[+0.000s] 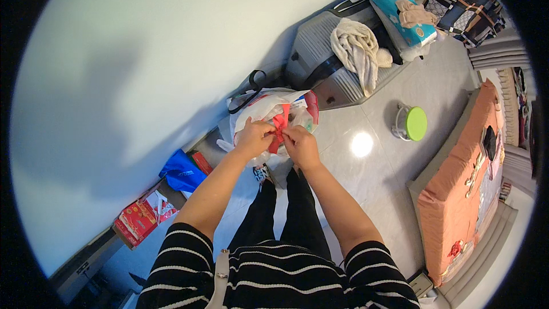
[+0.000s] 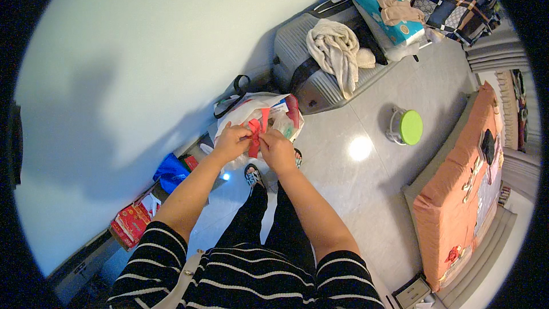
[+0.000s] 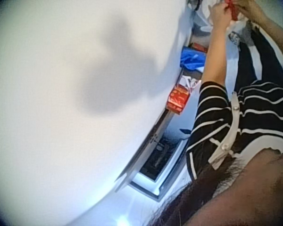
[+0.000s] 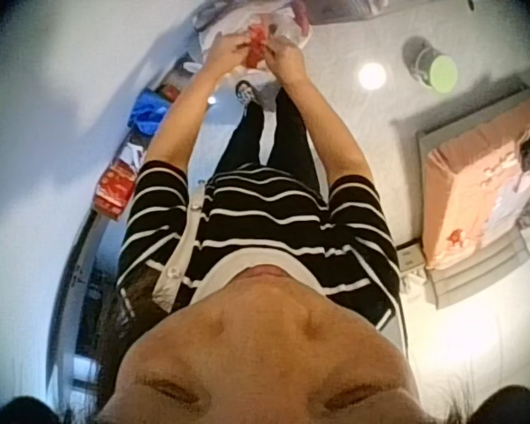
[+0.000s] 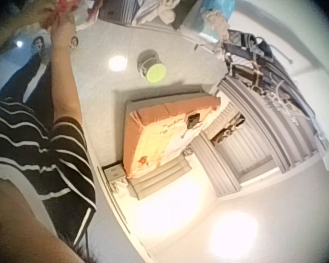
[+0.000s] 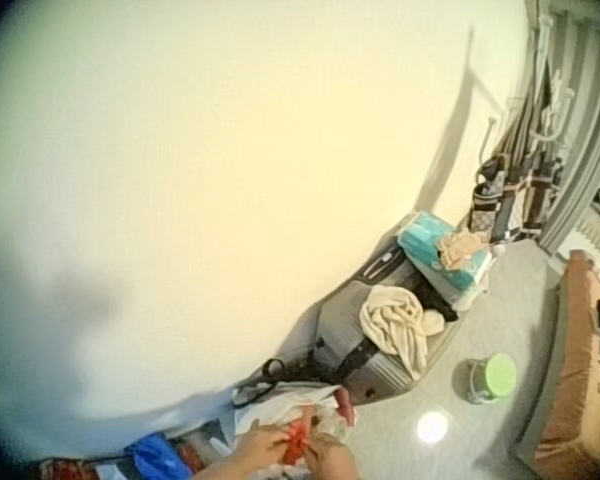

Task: The person unpacks a plastic shopping bag while sitting on the floor, removing various items including packaged food, boxes, and a black pouch. The person places the items on the floor beside them and then repacks some items back into the bag.

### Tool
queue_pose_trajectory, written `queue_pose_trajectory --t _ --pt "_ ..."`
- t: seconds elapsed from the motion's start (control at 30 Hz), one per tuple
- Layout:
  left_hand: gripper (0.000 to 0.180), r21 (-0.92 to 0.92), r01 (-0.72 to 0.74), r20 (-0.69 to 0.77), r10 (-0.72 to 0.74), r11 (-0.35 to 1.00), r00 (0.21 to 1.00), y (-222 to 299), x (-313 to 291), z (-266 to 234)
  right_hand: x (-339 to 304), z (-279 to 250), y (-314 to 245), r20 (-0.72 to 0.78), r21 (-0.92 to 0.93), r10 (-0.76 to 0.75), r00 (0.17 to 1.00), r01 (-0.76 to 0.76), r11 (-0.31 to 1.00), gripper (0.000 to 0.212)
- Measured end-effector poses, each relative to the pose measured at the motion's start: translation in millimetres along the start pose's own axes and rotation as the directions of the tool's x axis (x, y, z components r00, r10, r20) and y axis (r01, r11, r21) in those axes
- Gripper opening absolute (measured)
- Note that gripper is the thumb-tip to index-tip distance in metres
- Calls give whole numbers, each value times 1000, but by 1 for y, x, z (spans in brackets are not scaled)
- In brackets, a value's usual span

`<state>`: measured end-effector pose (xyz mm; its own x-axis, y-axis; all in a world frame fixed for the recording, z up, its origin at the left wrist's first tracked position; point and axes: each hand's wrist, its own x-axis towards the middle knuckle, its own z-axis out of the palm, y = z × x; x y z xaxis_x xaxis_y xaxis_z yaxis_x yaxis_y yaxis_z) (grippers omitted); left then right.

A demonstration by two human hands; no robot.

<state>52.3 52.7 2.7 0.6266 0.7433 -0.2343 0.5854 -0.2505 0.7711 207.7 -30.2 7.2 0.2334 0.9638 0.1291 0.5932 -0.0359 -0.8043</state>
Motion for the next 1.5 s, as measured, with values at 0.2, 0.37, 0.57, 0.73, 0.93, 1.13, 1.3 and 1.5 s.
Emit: queue_pose_trajectory --t 0.2,0.37,0.57,0.73,0.93,1.13,1.3,1.5 --pt "11 198 -37 19 34 980 999 -9 3 4 13 -3 -1 208 -237 -146 967 195 952 12" --pt "11 243 -57 24 53 968 998 1 1 1 16 7 8 166 -292 -72 983 119 949 14" --pt "6 151 -30 -183 58 988 981 -22 -11 0 -4 3 49 7 55 504 863 -504 862 16" --pt "17 83 -91 -164 104 992 981 -6 -10 1 -7 15 21 -69 85 119 990 -113 990 20" --pt "16 -217 -56 5 59 974 998 -24 -4 -15 1 0 25 549 687 523 652 -709 162 8" --pt "19 -596 156 140 -89 788 986 -39 3 -9 -6 23 2 365 571 435 823 -567 593 43" --pt "25 -479 26 105 28 877 994 -18 1 -32 0 12 -1 287 -175 301 909 -260 950 69" --pt "14 -5 171 -400 -159 985 903 -36 17 -53 -30 -13 31 200 -112 310 930 -293 950 30"
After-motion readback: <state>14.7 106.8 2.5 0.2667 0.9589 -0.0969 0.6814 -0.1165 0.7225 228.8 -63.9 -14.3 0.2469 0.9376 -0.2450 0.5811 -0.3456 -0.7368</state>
